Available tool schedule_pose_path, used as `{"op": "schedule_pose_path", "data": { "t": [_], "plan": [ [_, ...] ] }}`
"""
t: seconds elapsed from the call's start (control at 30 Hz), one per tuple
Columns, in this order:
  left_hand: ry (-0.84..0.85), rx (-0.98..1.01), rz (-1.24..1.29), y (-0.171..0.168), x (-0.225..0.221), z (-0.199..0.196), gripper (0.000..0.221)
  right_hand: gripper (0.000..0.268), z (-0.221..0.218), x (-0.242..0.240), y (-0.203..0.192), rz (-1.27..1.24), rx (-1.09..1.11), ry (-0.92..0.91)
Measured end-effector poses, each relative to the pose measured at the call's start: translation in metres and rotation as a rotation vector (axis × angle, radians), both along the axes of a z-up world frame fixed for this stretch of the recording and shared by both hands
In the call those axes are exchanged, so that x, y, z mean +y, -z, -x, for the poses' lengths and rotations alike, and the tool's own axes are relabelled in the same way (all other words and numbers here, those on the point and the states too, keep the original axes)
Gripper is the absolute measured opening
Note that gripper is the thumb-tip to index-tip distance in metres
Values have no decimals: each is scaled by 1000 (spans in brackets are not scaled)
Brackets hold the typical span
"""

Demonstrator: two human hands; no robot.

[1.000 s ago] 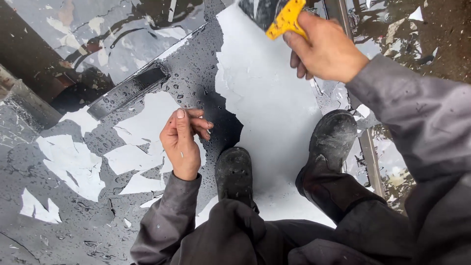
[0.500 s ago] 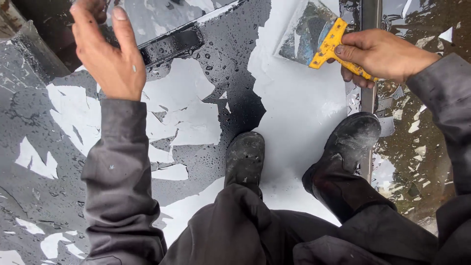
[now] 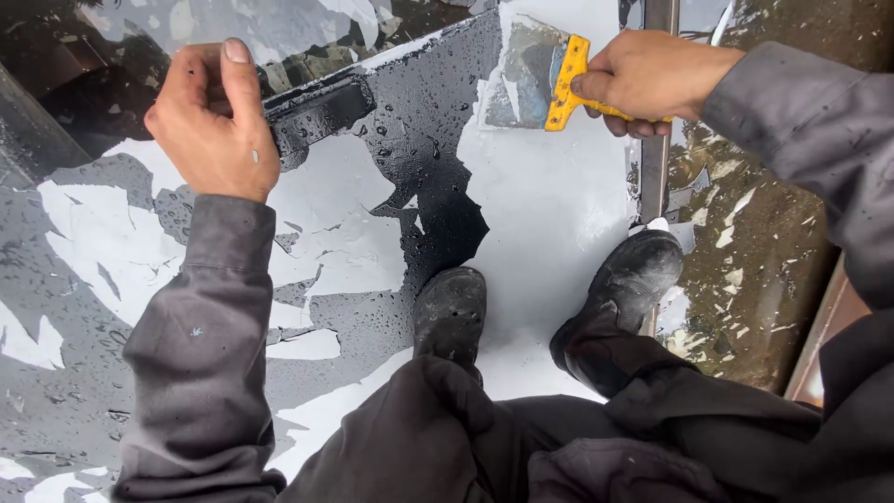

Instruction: Scraping off old paint or coating flakes from a large metal surface using a hand scraper.

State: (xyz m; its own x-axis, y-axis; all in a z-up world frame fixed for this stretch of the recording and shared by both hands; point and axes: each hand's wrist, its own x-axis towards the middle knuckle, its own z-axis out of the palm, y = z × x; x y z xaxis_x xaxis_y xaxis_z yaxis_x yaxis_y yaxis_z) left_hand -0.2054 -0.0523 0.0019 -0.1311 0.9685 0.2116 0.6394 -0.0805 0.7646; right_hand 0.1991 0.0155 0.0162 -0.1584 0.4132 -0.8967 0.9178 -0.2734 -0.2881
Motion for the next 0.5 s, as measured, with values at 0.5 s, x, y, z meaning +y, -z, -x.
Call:
{"op": "schedule_pose_path", "data": {
  "t": [0.5],
  "plan": [
    [-10, 48, 1, 3, -3, -3, 38, 43, 0, 40, 23, -28, 68, -238]
  ]
}}
